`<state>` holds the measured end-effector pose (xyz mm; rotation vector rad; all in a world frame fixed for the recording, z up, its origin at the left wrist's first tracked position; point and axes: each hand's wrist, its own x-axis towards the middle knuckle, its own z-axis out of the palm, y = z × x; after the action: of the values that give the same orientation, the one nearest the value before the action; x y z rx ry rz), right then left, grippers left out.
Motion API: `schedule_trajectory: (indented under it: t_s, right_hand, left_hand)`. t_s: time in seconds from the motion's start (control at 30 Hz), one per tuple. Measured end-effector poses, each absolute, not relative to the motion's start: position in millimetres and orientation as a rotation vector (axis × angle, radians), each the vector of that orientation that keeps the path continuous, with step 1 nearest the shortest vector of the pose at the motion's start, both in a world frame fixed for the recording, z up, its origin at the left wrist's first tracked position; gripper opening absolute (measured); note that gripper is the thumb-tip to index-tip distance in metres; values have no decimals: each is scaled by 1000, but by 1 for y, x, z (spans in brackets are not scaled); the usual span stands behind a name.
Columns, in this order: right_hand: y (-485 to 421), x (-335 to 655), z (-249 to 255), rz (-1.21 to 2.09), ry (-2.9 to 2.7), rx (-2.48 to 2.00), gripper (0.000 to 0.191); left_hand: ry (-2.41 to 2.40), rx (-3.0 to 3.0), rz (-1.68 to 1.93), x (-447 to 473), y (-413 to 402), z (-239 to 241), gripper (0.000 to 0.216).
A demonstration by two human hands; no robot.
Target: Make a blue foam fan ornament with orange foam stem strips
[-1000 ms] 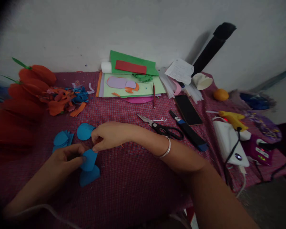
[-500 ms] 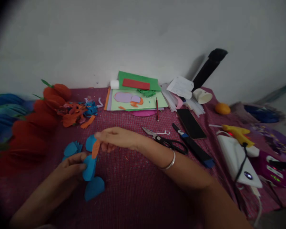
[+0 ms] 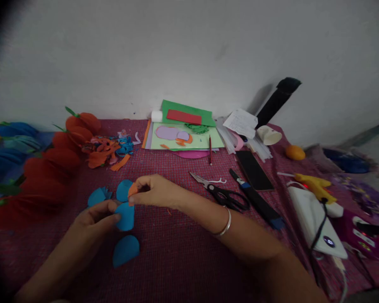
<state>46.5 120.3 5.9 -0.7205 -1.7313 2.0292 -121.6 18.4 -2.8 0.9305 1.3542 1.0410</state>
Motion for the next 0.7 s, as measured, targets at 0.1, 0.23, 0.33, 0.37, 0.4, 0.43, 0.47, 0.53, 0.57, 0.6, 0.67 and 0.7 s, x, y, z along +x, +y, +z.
schedule_trajectory:
  t_s: [0.1, 0.23, 0.33, 0.37, 0.4, 0.43, 0.47, 0.53, 0.57, 0.6, 0.67, 0.7]
  right_hand:
    - [119, 45, 6, 2019, -1713, -725, 23]
    - [118, 43, 5, 1993, -1723, -738, 12]
    - [116, 42, 4, 1968, -1719, -773, 9]
    - [116, 41, 4, 1962, -1717, -782, 9]
    - [116, 41, 4, 1958, -1716, -789, 9]
    - [115, 41, 4, 1955, -1715, -793, 8]
    - [115, 40, 4, 1954, -1717, -795, 8]
    - [115, 40, 4, 1953, -1719, -797, 8]
    - [115, 40, 4, 1953, -1719, -795, 8]
    - [115, 39, 4, 1958, -1716, -789, 8]
    - [115, 39, 3, 1969, -1706, -772, 8]
    - [115, 40, 3, 1972, -1703, -765, 9]
  left_hand:
    - [1362, 934, 1046, -122, 18, -5, 18]
    - [1363, 929, 1045, -123, 17, -7, 17]
    - [1364, 926, 1055, -122, 18, -6, 18]
    - [1369, 924, 1053, -122, 18, -6, 18]
    - [1374, 920, 1051, -121, 19, -5, 18]
    - [1379, 911, 1047, -121, 19, -4, 18]
    - [1381, 899, 1042, -120, 19, -4, 18]
    - [1379, 879, 1037, -120, 19, -3, 18]
    - [1378, 875, 1041, -120, 19, -3, 18]
    - [1379, 876, 1043, -120, 19, -4, 17]
    - [1381, 885, 1050, -121, 19, -5, 18]
    - [1385, 886, 1051, -121, 19, -5, 18]
